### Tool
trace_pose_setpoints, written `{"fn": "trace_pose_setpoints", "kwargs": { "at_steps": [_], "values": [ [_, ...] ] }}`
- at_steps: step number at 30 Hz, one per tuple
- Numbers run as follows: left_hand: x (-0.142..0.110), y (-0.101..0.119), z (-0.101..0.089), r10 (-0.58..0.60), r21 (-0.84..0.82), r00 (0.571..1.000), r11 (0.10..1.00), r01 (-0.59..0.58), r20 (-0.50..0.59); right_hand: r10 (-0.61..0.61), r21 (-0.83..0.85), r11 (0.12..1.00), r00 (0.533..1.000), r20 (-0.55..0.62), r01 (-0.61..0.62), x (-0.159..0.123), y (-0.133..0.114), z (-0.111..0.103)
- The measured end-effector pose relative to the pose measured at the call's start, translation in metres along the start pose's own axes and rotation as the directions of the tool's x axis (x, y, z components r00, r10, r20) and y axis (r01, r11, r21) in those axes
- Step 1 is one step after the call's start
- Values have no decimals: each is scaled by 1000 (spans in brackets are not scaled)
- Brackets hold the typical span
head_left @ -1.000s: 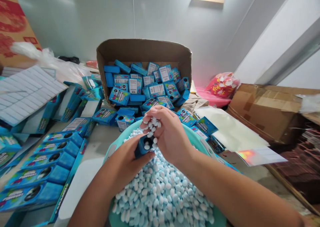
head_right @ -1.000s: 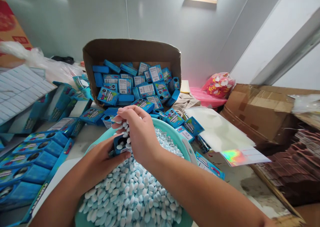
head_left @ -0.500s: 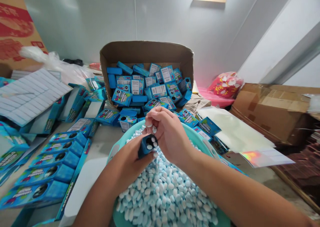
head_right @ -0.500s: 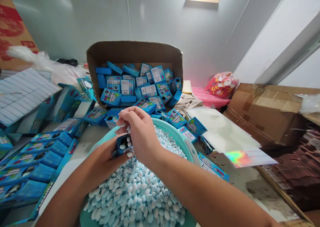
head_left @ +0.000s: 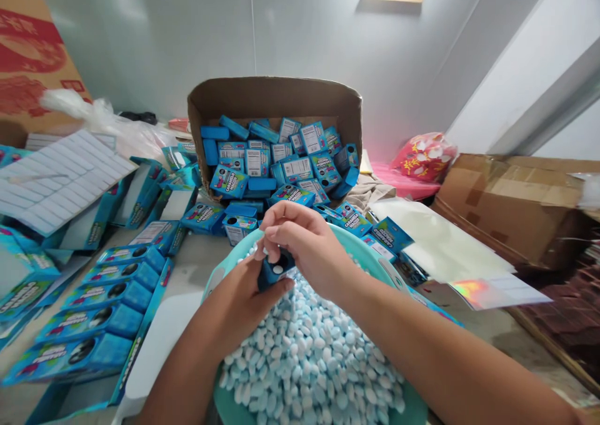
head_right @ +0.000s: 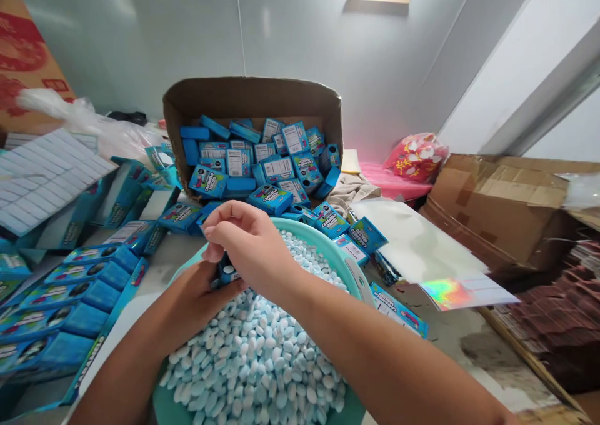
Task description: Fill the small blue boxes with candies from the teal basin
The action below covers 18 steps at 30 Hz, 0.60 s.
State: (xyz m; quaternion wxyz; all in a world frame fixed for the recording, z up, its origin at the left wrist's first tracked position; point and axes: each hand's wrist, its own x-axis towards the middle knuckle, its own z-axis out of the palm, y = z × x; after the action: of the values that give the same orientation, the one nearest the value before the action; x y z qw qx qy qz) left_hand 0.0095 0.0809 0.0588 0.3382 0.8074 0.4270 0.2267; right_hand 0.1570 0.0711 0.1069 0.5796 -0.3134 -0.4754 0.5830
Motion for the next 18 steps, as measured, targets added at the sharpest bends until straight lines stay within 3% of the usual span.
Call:
{"fn": "trace_pose_setpoints", "kwargs": {
  "at_steps": [4,7,10,13,15,18],
  "values": [
    [1,-2,0,44,-51,999,998,-44,-2,-46,-106,994,996,-76,38,0,2,0],
    [1,-3,1,33,-95,999,995,-35,-16,-153,-326,937,986,-62,124,-1,-1,-6],
    [-2,-2,2,50,-140,996,988,-61,-79,-255,-644,701,952,173,305,-7,-11,-17],
    [-6,2,-1,92,-143,993,984,-102,-75,-111,-790,436,896,429,432,-9,-18,-34],
    [-7,2,-4,113,-146,993,983,-115,-25,-44,-830,378,904,426,409,-7,-18,-44],
    [-7,-1,-8,135,-136,991,982,-131,19,-85,-825,366,898,431,430,-1,-11,-50]
  ]
}}
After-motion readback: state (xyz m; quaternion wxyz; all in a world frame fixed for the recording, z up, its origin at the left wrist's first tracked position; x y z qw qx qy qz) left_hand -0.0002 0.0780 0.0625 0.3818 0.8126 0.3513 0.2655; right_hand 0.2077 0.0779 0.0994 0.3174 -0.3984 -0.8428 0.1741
